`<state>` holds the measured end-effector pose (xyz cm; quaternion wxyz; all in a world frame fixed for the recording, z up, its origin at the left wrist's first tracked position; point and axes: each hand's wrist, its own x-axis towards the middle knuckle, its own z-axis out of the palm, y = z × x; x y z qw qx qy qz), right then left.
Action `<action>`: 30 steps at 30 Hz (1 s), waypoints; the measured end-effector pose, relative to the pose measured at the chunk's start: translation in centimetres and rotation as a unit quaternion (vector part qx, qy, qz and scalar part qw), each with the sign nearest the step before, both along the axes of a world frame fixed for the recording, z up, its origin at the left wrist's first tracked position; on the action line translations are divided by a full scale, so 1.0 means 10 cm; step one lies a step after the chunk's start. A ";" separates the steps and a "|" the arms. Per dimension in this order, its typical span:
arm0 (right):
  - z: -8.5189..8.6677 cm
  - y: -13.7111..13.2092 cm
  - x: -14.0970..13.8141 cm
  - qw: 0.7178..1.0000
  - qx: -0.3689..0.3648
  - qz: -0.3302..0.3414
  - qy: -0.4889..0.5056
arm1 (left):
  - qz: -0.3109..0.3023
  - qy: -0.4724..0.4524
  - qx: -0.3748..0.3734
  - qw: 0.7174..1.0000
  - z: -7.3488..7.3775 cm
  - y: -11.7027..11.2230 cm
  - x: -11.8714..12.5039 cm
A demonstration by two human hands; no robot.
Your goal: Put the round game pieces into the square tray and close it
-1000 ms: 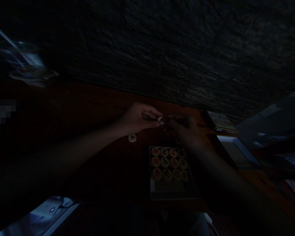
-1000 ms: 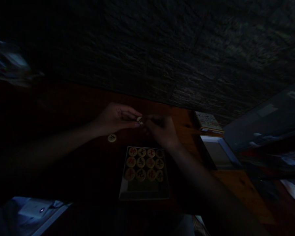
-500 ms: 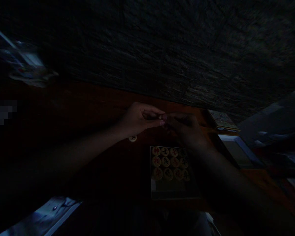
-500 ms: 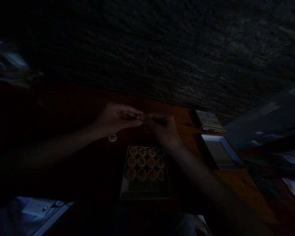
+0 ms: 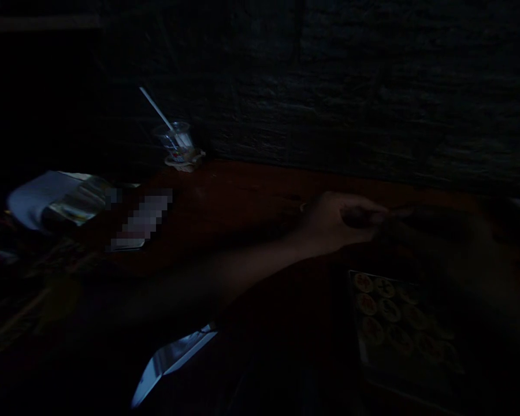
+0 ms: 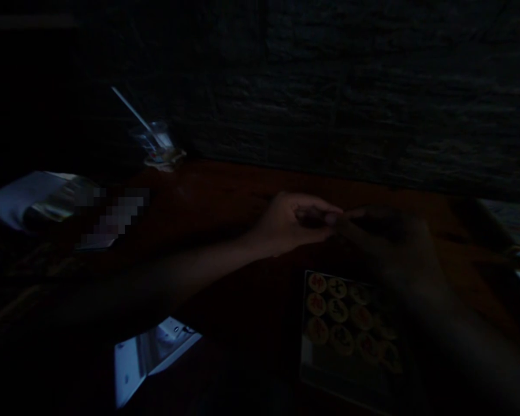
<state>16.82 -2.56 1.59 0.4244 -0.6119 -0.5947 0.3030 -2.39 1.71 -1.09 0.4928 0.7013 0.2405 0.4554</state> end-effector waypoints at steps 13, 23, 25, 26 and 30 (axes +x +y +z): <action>0.05 -0.01 0.04 0.998 0.044 0.029 -0.016 | -0.002 -0.064 -0.130 0.989 -0.03 0.09 0.04; 0.09 -0.03 -0.06 0.996 0.076 0.050 0.026 | 0.018 -0.085 -0.140 0.986 0.06 -0.06 0.06; 0.09 -0.03 -0.08 0.993 0.072 0.062 0.062 | 0.015 -0.100 -0.140 0.985 0.06 -0.06 0.05; 0.09 -0.03 -0.08 0.992 0.068 0.077 0.070 | 0.020 -0.102 -0.136 0.985 0.06 -0.04 0.05; 0.08 -0.04 0.08 0.990 0.090 0.109 -0.012 | 0.055 -0.082 -0.084 0.992 0.00 0.05 0.05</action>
